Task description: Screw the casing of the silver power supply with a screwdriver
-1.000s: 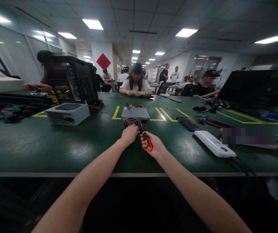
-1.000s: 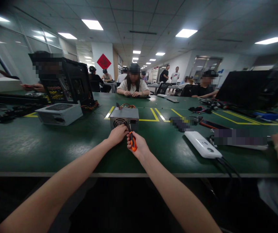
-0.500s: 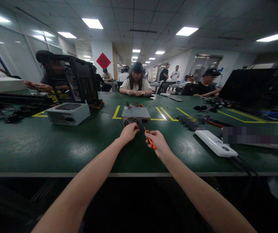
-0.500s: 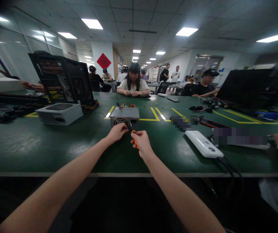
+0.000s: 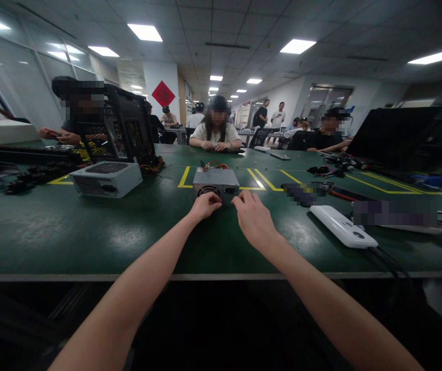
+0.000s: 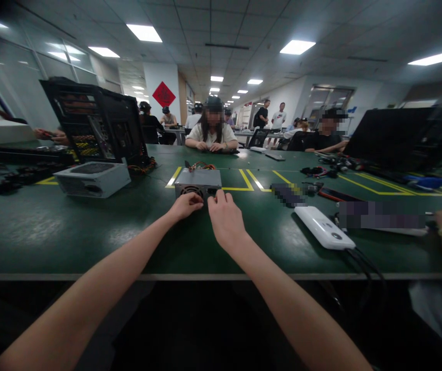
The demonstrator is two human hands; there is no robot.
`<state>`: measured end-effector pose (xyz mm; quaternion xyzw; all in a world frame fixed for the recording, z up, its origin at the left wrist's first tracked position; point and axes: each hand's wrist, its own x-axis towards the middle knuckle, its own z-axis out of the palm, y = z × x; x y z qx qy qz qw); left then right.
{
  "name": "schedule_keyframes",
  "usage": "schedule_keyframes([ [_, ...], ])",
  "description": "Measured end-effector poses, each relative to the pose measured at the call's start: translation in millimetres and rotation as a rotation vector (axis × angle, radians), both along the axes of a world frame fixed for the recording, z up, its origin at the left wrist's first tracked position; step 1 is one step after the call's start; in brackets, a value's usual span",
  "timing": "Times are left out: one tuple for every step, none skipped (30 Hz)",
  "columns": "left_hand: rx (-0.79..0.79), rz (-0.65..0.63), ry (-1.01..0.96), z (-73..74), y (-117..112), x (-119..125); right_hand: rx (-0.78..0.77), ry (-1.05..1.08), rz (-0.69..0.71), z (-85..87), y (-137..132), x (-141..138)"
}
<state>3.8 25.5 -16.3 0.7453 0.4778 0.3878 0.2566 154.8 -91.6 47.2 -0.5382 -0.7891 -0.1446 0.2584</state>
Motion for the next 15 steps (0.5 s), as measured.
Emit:
schedule_keyframes([
  [-0.008, -0.002, -0.017, -1.2, 2, 0, 0.012, -0.043, -0.005, -0.1, -1, 0],
  [-0.018, -0.013, -0.039, -2.2, 3, 0, 0.024, -0.074, -0.012, -1.0, -1, 0],
  [-0.033, -0.030, -0.071, -2.7, 4, 0, 0.034, -0.097, -0.018, -2.6, -1, 1],
  [-0.050, -0.053, -0.109, -2.7, 4, 0, 0.044, -0.110, -0.025, -4.7, -1, 3],
  [-0.069, -0.080, -0.148, -2.2, 3, 0, 0.055, -0.114, -0.031, -7.3, -1, 5],
  [-0.088, -0.103, -0.186, -1.1, 1, 1, 0.067, -0.112, -0.035, -10.0, -1, 7],
  [-0.107, -0.121, -0.219, 0.4, -1, 1, 0.080, -0.105, -0.035, -12.8, 0, 9],
  [-0.127, -0.134, -0.248, 2.2, -3, 2, 0.092, -0.096, -0.033, -15.4, 0, 10],
  [-0.148, -0.145, -0.276, 4.2, -6, 2, 0.101, -0.087, -0.030, -17.8, 0, 12],
  [-0.167, -0.155, -0.302, 6.1, -8, 3, 0.108, -0.077, -0.025, -19.9, 0, 13],
  [-0.185, -0.164, -0.323, 7.8, -10, 3, 0.113, -0.066, -0.021, -21.8, 1, 14],
  [-0.198, -0.171, -0.338, 9.3, -12, 4, 0.118, -0.055, -0.016, -23.4, 1, 14],
  [-0.210, -0.177, -0.346, 10.5, -13, 4, 0.126, -0.043, -0.012, -24.7, 2, 15],
  [-0.219, -0.177, -0.350, 11.5, -14, 4, 0.134, -0.032, -0.008, -25.9, 3, 15],
  [-0.227, -0.174, -0.350, 12.2, -15, 4, 0.141, -0.019, -0.003, -26.9, 3, 15],
])
